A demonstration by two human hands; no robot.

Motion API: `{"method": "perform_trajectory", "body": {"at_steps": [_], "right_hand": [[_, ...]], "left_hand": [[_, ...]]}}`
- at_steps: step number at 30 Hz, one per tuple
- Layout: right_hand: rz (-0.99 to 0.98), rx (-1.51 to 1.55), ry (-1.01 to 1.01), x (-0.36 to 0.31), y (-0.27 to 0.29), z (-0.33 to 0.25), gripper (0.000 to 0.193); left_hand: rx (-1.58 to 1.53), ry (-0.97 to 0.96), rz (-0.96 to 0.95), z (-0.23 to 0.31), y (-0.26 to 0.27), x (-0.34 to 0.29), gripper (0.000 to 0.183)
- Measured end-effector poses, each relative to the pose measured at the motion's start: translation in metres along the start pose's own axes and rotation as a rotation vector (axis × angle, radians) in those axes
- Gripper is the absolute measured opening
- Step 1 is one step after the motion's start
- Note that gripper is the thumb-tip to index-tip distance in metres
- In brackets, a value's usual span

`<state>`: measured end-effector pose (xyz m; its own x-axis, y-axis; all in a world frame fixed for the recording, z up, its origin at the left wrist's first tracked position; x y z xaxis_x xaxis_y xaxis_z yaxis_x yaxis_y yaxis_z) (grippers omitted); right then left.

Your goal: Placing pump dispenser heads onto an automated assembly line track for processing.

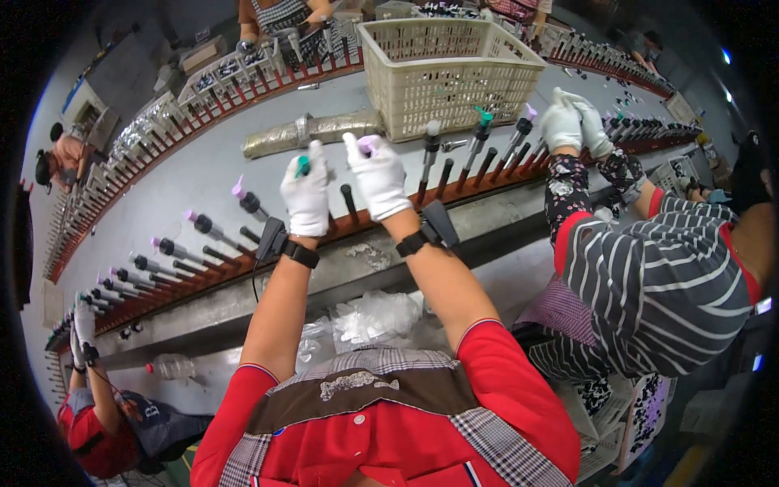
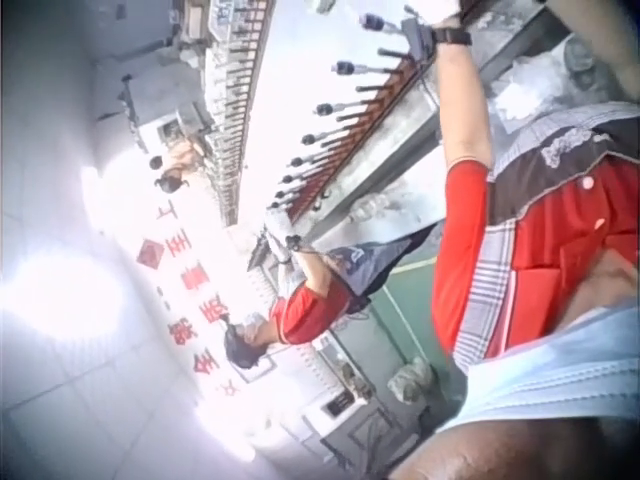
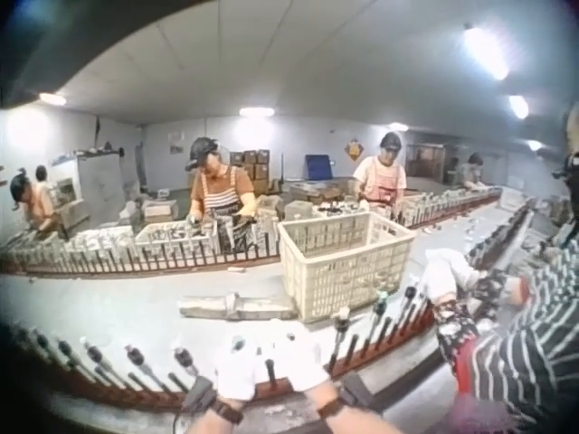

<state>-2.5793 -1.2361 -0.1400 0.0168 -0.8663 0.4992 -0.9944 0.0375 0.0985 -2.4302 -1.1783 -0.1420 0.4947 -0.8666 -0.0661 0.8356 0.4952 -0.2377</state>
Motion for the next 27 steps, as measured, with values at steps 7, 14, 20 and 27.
{"method": "perform_trajectory", "body": {"at_steps": [7, 14, 20, 27], "right_hand": [[-0.161, -0.096, 0.230, 0.021, -0.013, 0.039, 0.025], [-0.240, -0.226, 0.215, -0.027, 0.101, -0.025, 0.020], [0.402, -0.200, 0.162, 0.016, 0.221, 0.037, 0.039], [-0.027, 0.159, -0.164, 0.067, 0.116, 0.061, 0.026]], "left_hand": [[0.186, 0.044, 0.074, 0.012, -0.008, 0.006, 0.034], [1.104, -0.239, 0.526, 0.046, -0.007, -0.073, 0.038], [0.542, -0.021, -0.012, -0.012, -0.089, -0.100, 0.028], [0.176, -0.135, -0.005, -0.048, -0.135, 0.000, 0.024]]}}
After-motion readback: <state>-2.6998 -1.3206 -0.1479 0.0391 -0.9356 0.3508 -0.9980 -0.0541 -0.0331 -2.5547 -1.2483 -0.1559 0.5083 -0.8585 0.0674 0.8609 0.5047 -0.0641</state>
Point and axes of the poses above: each hand's wrist, its own x-axis towards the middle knuckle, its own y-axis out of the back of the hand, z = x × y, the point moved 7 cm from there along x, towards the middle knuckle, and after that the axes turned 13 degrees about y, right-handed, at the moved point
